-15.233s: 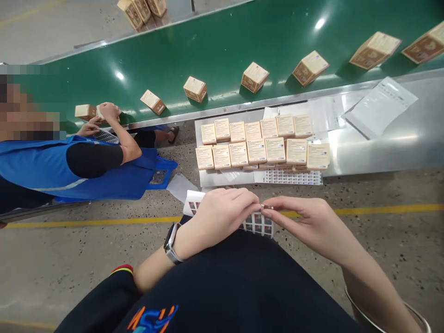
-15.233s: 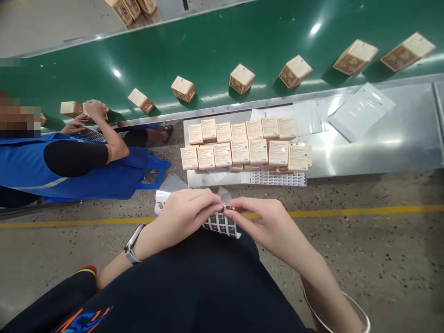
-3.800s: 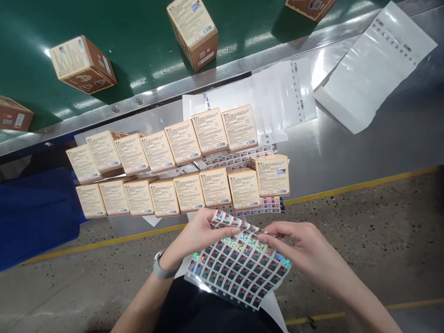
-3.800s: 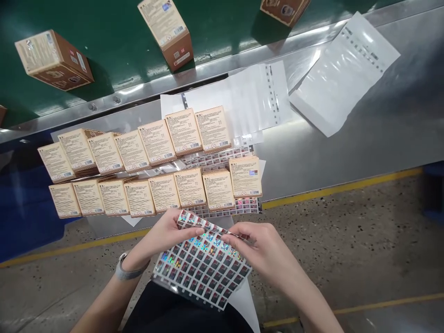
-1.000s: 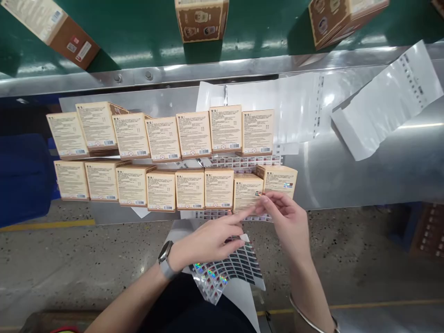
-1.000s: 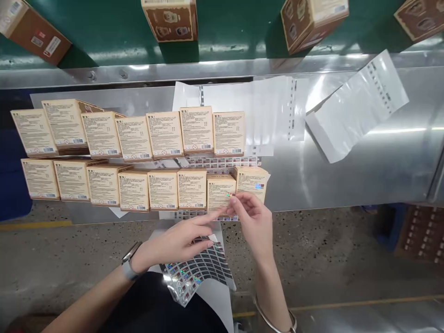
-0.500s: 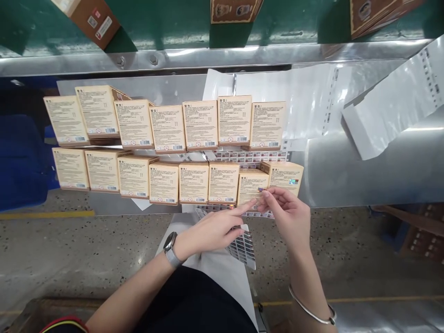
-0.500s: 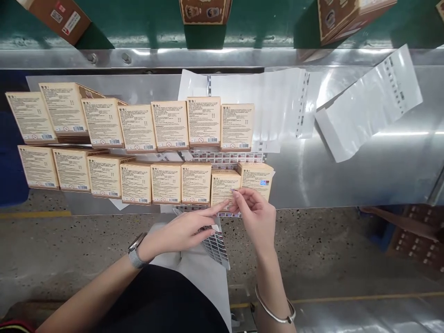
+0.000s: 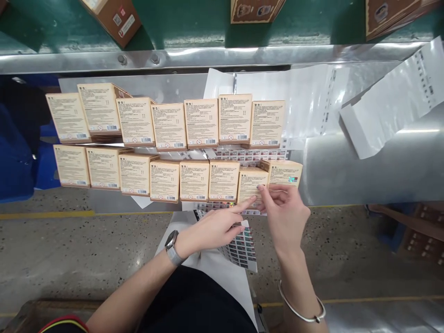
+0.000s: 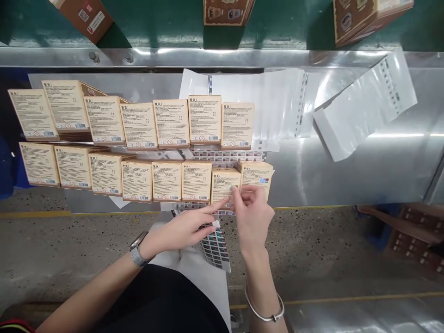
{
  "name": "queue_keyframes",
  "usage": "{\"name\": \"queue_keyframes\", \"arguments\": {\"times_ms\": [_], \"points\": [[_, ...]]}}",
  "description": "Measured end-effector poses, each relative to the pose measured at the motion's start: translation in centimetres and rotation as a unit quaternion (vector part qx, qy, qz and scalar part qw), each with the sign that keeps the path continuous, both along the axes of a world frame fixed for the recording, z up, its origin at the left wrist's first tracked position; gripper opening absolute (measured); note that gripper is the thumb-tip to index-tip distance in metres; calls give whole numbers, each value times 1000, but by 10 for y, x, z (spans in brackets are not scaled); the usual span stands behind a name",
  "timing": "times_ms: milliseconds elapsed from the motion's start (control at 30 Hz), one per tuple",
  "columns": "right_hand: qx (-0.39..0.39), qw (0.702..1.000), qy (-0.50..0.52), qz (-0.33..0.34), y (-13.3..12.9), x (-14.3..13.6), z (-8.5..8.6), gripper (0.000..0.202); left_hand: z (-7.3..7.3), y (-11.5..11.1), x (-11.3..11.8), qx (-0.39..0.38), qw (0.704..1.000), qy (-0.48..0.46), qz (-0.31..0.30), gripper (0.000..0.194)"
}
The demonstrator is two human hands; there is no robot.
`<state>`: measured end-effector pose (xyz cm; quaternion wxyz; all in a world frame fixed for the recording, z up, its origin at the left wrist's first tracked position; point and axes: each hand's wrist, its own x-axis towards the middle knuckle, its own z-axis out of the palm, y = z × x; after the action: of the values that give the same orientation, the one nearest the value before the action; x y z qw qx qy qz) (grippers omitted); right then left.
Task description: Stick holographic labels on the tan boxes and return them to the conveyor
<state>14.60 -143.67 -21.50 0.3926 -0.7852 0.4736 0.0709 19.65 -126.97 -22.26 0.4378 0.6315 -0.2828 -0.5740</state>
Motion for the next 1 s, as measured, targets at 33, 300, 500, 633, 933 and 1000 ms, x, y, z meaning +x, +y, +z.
{"name": "queue_keyframes", "arguments": {"times_ms": [33,300,500,633,933,1000], "points": [[-16,1000,3,-19,-1,1,0,37,0,-1,0,-3,1000,7,4,37],[90,982,-92,136,-15,-7,23,18,12,0,6,-17,994,67,86,39],[47,900,-129,414,-16,-18,40,10,21,9,10,-1,990,63,127,33],[7,895,-122,430,-11,-20,38,11,27,13,12,12,991,57,122,33],[50,891,-118,435,-5,-14,38,14,31,22,10,41,994,12,102,29],[38,886,-131,443,-4,-12,38,10,31,23,9,47,993,12,105,31]]}}
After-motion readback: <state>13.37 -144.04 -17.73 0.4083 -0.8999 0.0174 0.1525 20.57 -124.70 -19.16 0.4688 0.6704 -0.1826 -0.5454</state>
